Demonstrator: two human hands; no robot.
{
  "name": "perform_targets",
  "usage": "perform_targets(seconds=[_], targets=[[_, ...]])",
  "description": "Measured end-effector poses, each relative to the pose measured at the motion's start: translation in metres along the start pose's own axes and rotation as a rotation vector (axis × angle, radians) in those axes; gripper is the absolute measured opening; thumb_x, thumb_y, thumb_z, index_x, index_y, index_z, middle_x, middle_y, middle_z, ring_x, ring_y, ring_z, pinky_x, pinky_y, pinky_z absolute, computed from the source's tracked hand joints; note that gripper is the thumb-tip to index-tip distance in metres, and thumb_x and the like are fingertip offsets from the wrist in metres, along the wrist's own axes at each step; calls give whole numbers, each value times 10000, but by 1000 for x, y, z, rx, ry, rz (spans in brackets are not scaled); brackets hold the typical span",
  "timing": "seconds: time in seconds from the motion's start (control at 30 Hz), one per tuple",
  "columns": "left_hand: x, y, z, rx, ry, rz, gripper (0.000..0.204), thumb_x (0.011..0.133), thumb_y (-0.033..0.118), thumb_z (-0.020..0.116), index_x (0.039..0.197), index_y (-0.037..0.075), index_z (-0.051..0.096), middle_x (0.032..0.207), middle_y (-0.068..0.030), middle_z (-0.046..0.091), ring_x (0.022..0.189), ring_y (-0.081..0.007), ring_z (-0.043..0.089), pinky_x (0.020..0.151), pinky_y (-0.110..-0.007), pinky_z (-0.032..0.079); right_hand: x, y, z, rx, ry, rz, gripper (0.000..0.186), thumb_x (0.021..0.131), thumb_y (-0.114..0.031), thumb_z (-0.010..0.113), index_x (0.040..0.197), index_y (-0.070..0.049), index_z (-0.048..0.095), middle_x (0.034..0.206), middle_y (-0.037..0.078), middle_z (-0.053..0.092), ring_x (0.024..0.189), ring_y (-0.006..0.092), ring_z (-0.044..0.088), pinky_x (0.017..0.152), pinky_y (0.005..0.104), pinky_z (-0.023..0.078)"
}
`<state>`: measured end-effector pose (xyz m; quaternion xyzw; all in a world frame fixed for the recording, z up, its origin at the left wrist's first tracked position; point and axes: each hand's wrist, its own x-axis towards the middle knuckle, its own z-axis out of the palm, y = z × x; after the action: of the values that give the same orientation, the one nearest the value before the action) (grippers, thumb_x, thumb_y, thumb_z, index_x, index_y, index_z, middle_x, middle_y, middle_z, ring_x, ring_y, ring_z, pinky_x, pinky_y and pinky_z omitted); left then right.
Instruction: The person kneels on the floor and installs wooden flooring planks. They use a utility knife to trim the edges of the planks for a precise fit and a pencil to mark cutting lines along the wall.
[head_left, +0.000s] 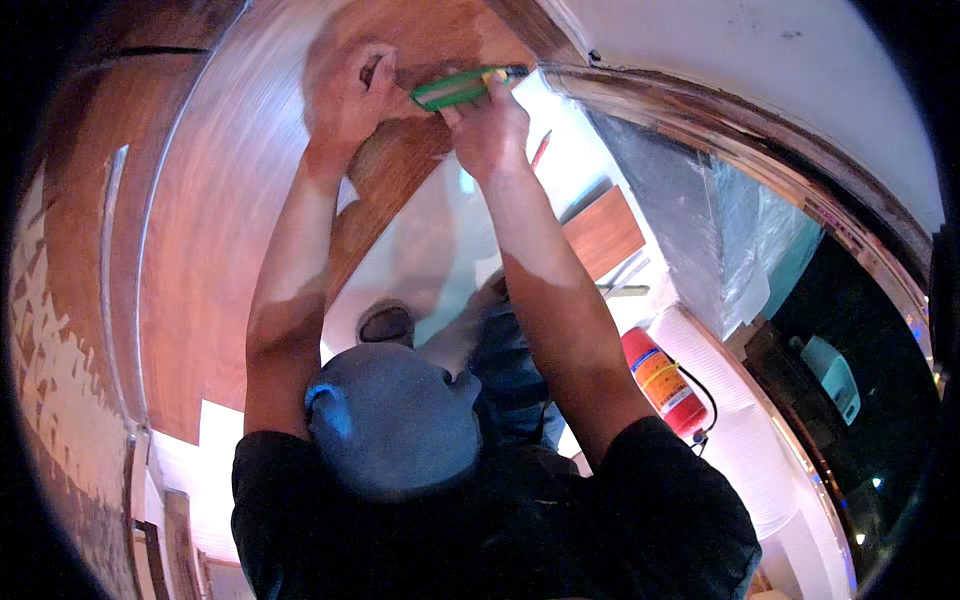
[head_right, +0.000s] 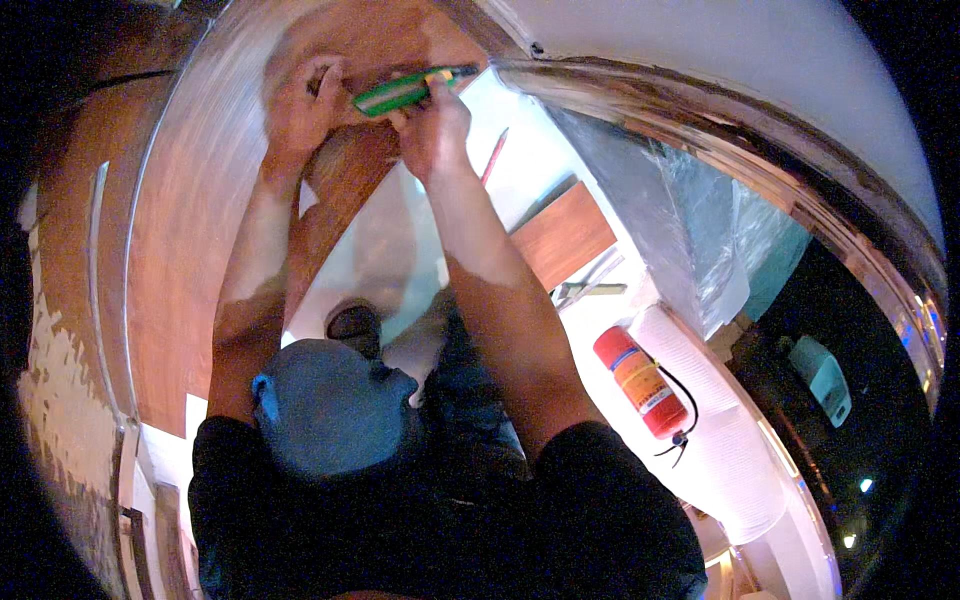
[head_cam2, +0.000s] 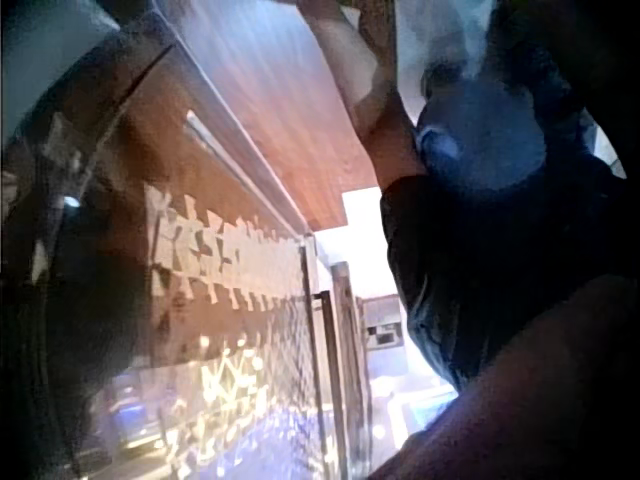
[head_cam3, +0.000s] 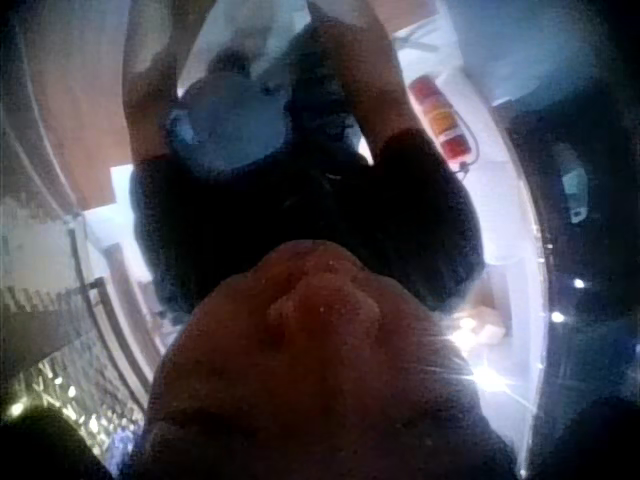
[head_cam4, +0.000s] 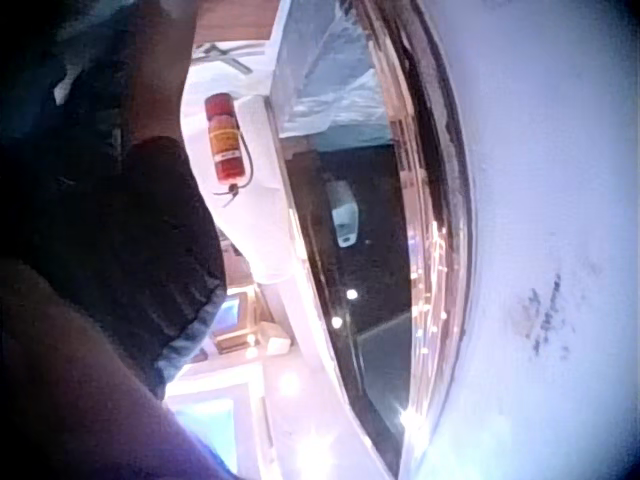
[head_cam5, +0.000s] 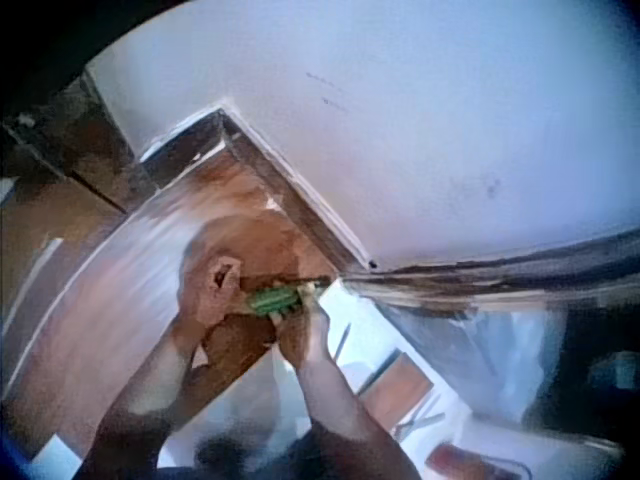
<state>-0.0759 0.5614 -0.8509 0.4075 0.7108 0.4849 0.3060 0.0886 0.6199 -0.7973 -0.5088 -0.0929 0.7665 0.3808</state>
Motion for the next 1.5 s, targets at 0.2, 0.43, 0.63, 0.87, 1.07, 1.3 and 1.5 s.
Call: perform_targets(seconds=[0.2,0.43,0.63,0.87,1.07,1.3,1.5], targets=[[4,-13,2,285,19,388,138,897,165,703,1007,93,745,988,-122,753,901,-325,709,828,-419,560,30,13,19,122,-52,-201,310,1127,-243,382,1324,-17,461,1309,184,537,1212,348,543,1057,539,474],[5,-14,0,243,9,376,135,891,151,713,1015,107,742,1005,-88,760,911,-300,713,818,-406,566,46,20,19,170,33,-204,344,1124,-269,340,1338,-48,492,1374,180,515,1289,362,509,1094,537,449],[4,-15,2,211,58,391,125,879,120,732,1002,99,731,1005,-87,758,909,-291,716,814,-395,569,69,31,6,-185,-73,-419,463,1088,-401,386,1411,-88,497,1444,126,501,1326,345,486,1138,553,407],[5,-11,1,188,49,383,129,873,109,743,1001,106,728,1004,-97,754,900,-304,716,799,-400,573,75,22,-2,-327,-263,-439,405,1059,-260,433,1372,-8,486,1327,160,567,1237,348,549,1075,526,454],[1,-14,-1,204,17,239,115,866,118,749,980,115,735,999,-104,751,897,-320,713,797,-409,574,41,15,28,188,-14,-91,402,1121,-273,369,1371,25,472,1365,200,566,1290,353,555,1125,529,444],[4,-14,0,127,32,298,127,858,116,747,985,107,741,984,-104,753,881,-306,715,789,-404,577,54,10,18,33,-46,-218,396,1113,-234,385,1394,38,448,1399,181,557,1297,338,550,1137,479,456],[4,-14,3,160,61,325,125,863,108,737,988,110,743,983,-93,756,883,-297,718,806,-393,573,58,-4,40,232,-191,-102,311,1127,-286,380,1282,-57,524,1244,126,638,1157,305,644,958,464,580]])
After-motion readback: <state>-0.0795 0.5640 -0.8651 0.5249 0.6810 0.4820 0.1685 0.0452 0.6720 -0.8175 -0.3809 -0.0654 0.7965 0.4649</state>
